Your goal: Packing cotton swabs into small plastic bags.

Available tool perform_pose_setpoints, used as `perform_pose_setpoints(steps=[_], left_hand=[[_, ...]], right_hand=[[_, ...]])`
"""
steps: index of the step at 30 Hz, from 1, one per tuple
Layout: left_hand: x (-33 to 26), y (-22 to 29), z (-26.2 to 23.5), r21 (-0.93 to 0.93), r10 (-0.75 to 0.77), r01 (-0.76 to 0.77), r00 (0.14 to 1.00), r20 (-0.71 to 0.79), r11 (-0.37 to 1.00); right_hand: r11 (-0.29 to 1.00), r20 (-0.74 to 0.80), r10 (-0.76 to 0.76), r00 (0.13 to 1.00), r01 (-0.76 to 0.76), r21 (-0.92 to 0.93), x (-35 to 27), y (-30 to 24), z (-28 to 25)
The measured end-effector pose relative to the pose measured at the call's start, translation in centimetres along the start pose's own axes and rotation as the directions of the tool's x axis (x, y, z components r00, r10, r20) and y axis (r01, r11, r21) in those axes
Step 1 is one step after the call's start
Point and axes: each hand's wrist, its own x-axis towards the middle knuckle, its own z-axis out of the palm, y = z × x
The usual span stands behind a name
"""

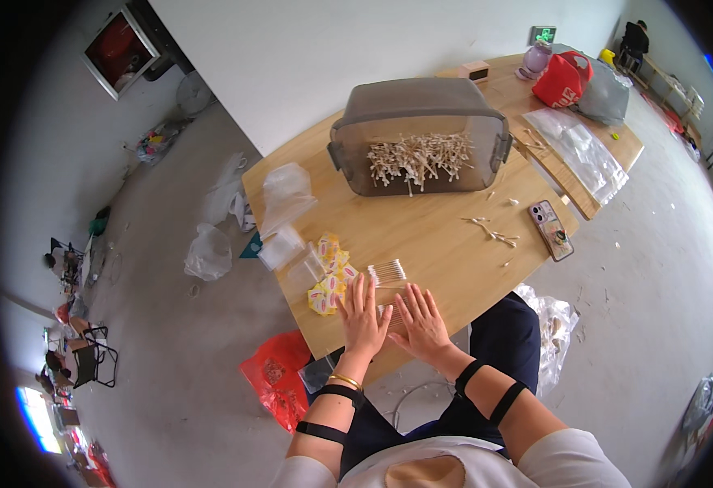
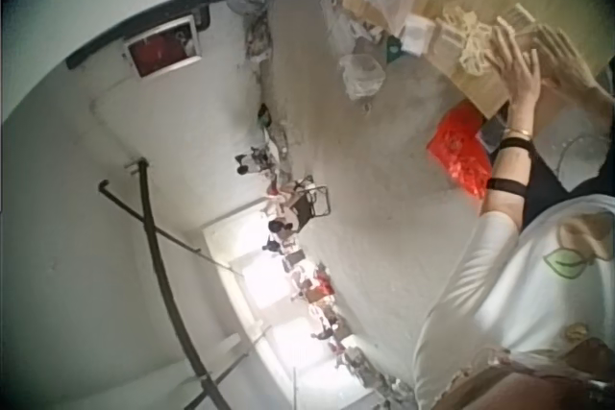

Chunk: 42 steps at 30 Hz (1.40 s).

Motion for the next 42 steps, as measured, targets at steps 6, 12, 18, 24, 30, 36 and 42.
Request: perform_pose_setpoints(steps=[6,12,18,24,30,36,42], left_hand=[[-1.4,-6.4,-1.5,0.031,-0.318,0.342,0.902,-0.293,0.939],[0.3,-7.7,-2.1,0.022,-0.46,0.469,0.874,-0.158,0.883],[0.5,-7.9,-1.8,0.005,-0.46,0.465,0.878,-0.137,0.885],[1.0,-7.5,-1.7,-0.042,-0.41,0.408,0.905,-0.113,0.912],[1.1,-6.9,-2.0,-0.167,-0.407,0.399,0.913,-0.013,0.901],[-0.6,-6.4,-1.7,-0.644,-0.314,0.268,0.948,0.046,0.717],[1.2,-1.7,-1.9,-0.669,-0.015,0.14,0.982,0.189,0.73]], right_hand=[[1.0,0.005,-0.008,1.0,0.008,-0.001,-0.3,0.2,-0.5],[1.0,0.026,-0.026,0.999,0.026,0.004,-0.1,0.2,-0.2],[0.999,0.036,-0.022,0.999,0.024,-0.037,-0.1,0.1,-0.2],[0.999,0.026,-0.012,1.0,0.013,-0.04,-0.2,0.2,0.0],[0.999,0.02,-0.015,1.0,0.016,-0.041,-0.3,0.2,-0.2],[0.999,-0.003,-0.022,1.0,0.022,-0.036,-0.2,-0.3,-0.6],[0.998,-0.014,-0.011,1.0,0.01,-0.063,-0.3,0.2,-0.2]])
